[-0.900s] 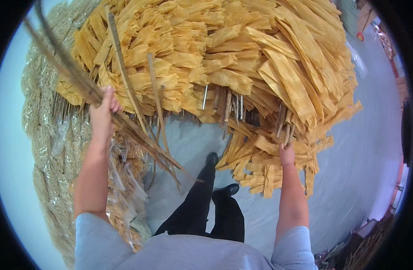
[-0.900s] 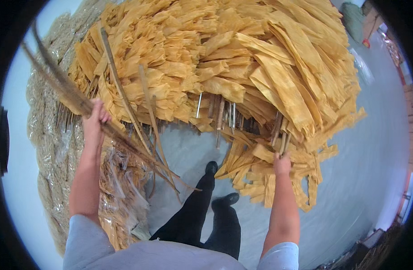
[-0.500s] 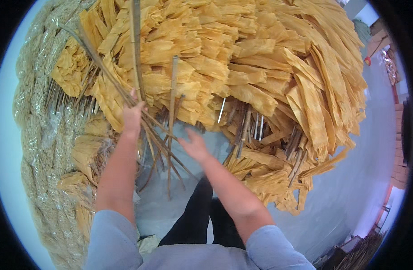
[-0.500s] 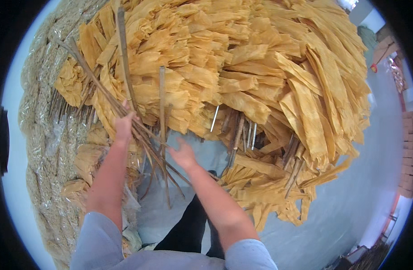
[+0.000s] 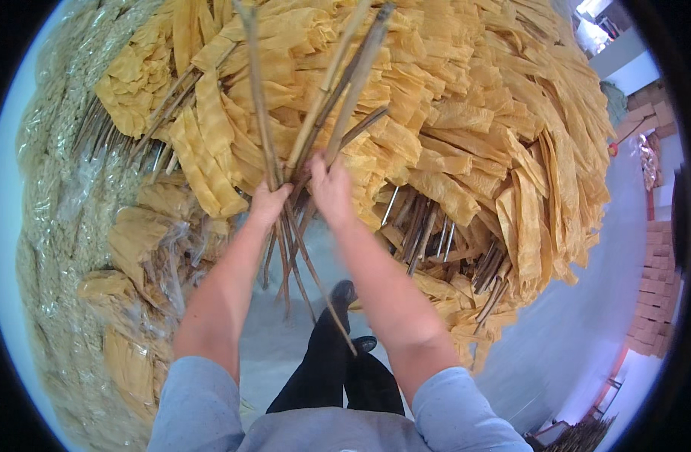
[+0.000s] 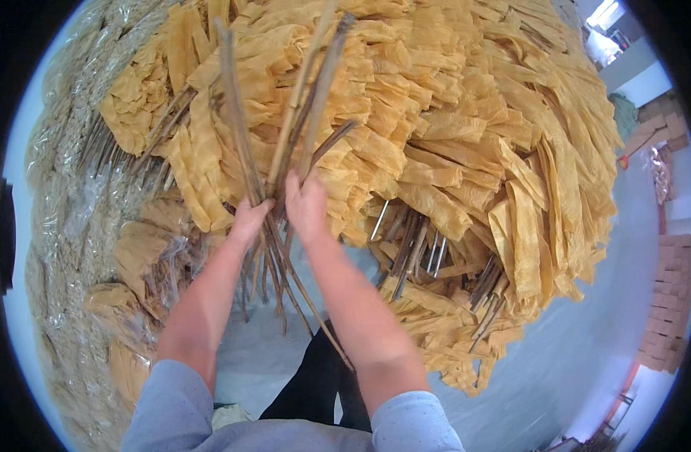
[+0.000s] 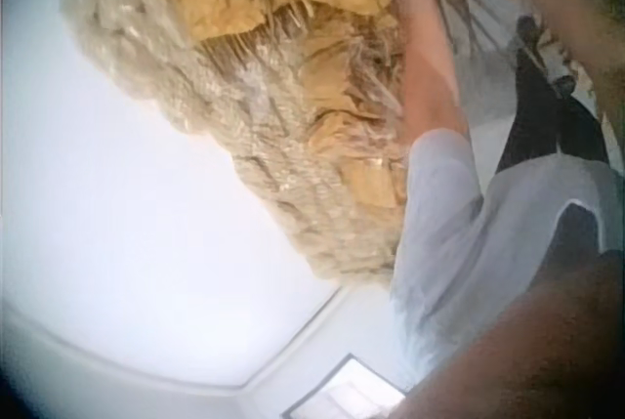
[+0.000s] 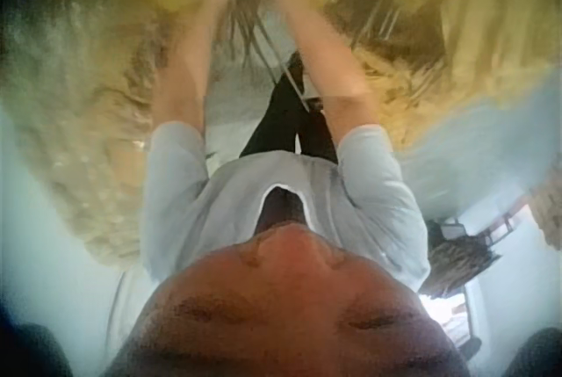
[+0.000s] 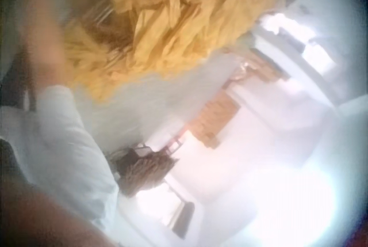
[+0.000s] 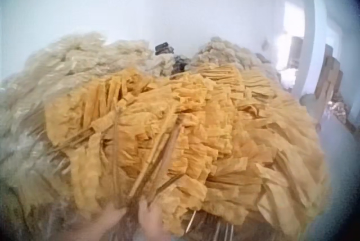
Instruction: The person repeatedly picks up thin wooden skewers and inserts them into individual sheets of dried tofu from a large pile. The person then places the skewered tofu onto a metal rack. The person continues this process throughout the clip.
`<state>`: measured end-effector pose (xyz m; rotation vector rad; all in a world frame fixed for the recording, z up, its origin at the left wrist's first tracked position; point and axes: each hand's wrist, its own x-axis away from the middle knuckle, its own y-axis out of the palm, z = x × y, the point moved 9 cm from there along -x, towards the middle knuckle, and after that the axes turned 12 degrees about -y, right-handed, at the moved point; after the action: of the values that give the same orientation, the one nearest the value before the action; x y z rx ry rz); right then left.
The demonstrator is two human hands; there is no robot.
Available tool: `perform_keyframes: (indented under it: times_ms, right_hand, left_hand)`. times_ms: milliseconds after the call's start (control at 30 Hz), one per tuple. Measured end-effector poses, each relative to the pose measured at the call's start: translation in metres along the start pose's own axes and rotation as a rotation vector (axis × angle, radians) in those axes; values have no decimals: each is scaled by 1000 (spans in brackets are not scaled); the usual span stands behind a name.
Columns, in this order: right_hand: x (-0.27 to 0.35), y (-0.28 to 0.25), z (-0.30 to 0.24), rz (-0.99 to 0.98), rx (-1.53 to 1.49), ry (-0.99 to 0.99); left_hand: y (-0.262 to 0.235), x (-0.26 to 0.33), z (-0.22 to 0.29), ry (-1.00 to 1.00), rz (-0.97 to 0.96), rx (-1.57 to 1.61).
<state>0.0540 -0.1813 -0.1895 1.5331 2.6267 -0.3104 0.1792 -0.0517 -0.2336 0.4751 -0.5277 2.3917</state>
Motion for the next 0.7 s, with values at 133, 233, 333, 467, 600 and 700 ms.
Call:
perform_keyframes:
  times_ms: [133, 233, 333, 467, 600, 700]
  right_hand:
    - [-14, 3, -44, -62, -336, 290]
    - [13, 5, -65, -152, -547, 262]
    - [45, 2, -94, -334, -598, 277]
    - [88, -6, -136, -354, -500, 143]
    - [129, -35, -185, 75, -214, -102]
    - [144, -79, -216, 175, -357, -96]
  left_hand:
    - [20, 27, 15, 39, -234, -340]
    - [12, 54, 40, 164, -119, -382]
    - [18, 98, 60, 235, -121, -679]
    - [14, 147, 40, 213, -194, -351]
    - [28, 186, 23, 171, -225, -74]
    - [28, 283, 114, 108, -181, -518]
